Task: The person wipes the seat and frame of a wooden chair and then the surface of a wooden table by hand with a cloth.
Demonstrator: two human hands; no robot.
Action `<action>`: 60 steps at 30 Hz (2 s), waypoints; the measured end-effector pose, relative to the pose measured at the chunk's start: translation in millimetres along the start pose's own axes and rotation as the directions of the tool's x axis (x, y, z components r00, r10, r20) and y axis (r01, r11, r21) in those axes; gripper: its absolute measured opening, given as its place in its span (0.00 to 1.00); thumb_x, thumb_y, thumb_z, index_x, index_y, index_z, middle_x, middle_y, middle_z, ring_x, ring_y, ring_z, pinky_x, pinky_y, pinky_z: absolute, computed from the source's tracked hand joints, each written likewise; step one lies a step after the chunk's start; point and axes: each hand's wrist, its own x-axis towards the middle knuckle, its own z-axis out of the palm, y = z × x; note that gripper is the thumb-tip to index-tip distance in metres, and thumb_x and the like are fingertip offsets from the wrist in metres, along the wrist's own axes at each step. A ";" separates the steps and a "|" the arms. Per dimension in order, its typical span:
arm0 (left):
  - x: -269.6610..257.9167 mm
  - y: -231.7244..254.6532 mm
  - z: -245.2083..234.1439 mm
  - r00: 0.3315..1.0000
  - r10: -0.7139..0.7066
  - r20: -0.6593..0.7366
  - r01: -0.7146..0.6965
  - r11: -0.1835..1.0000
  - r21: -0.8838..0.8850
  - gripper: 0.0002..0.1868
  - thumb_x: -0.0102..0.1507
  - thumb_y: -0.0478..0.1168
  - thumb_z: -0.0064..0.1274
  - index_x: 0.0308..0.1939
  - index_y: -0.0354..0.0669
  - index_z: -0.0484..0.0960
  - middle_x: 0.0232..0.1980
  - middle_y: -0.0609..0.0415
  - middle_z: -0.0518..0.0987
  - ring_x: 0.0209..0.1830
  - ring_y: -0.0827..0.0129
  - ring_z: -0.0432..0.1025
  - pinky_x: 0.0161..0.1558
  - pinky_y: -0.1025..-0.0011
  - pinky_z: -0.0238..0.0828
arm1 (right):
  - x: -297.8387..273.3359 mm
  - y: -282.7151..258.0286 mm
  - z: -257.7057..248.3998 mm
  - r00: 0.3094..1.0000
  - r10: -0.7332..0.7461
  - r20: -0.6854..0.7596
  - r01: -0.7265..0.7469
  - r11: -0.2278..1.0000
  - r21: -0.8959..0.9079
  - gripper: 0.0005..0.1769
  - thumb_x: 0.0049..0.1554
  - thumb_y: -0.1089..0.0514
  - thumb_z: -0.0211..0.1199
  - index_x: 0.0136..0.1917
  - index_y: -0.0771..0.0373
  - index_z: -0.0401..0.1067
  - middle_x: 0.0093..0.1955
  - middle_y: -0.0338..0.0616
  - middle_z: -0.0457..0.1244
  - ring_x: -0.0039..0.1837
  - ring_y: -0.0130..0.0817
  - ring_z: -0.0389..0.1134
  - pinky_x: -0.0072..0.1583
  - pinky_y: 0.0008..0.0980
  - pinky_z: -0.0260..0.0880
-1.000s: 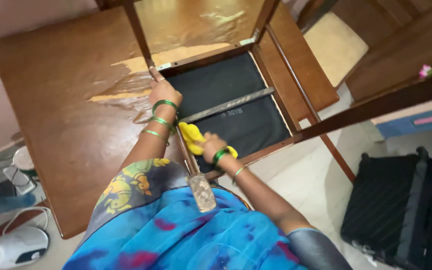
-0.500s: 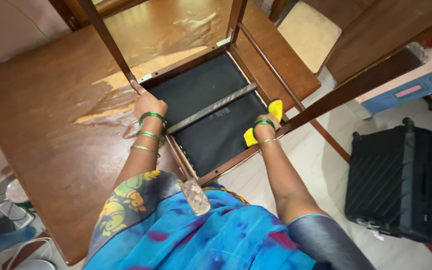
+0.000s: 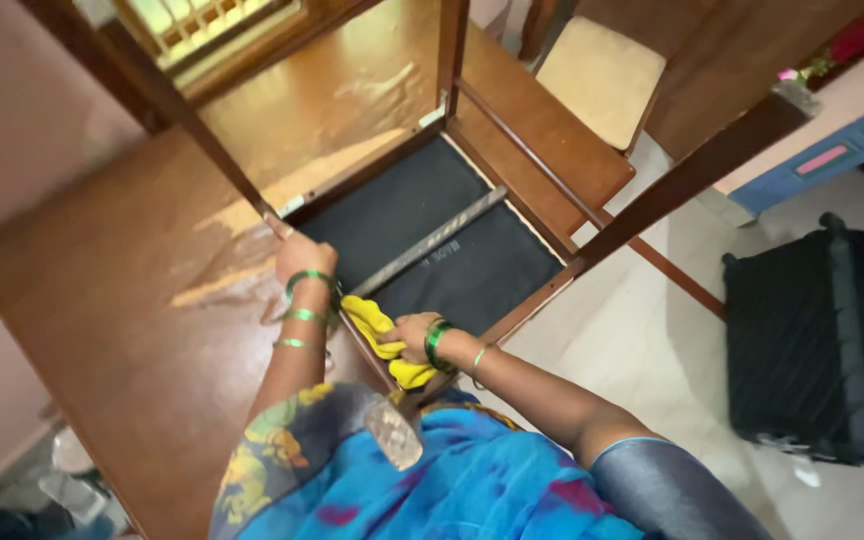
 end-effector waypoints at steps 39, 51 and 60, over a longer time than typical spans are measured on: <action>-7.8 10.2 -10.8 0.999 -0.030 0.033 0.026 0.993 0.118 0.59 0.57 0.41 0.58 0.82 0.33 0.35 0.53 0.32 0.81 0.52 0.44 0.78 0.53 0.56 0.76 | -17.1 43.4 -61.7 0.642 0.290 -0.709 -0.260 0.953 0.155 0.10 0.49 0.51 0.66 0.41 0.57 0.78 0.41 0.49 0.70 0.43 0.53 0.73 0.45 0.49 0.75; -1.2 9.7 -7.3 1.000 0.014 -0.027 -0.011 0.996 0.090 0.62 0.54 0.42 0.61 0.79 0.35 0.31 0.54 0.32 0.79 0.48 0.45 0.79 0.48 0.56 0.77 | -60.2 181.6 -105.7 0.337 0.589 -0.734 -0.709 0.672 0.214 0.18 0.66 0.44 0.53 0.56 0.57 0.76 0.57 0.52 0.69 0.59 0.52 0.70 0.57 0.51 0.70; -12.4 11.1 -17.8 0.996 -0.037 0.080 0.027 0.993 0.119 0.61 0.58 0.42 0.58 0.82 0.35 0.29 0.52 0.34 0.82 0.50 0.45 0.79 0.52 0.56 0.76 | -16.5 46.0 -50.7 0.933 0.317 -0.172 -0.345 0.924 -0.167 0.40 0.54 0.61 0.56 0.77 0.36 0.58 0.81 0.43 0.49 0.66 0.52 0.65 0.61 0.49 0.70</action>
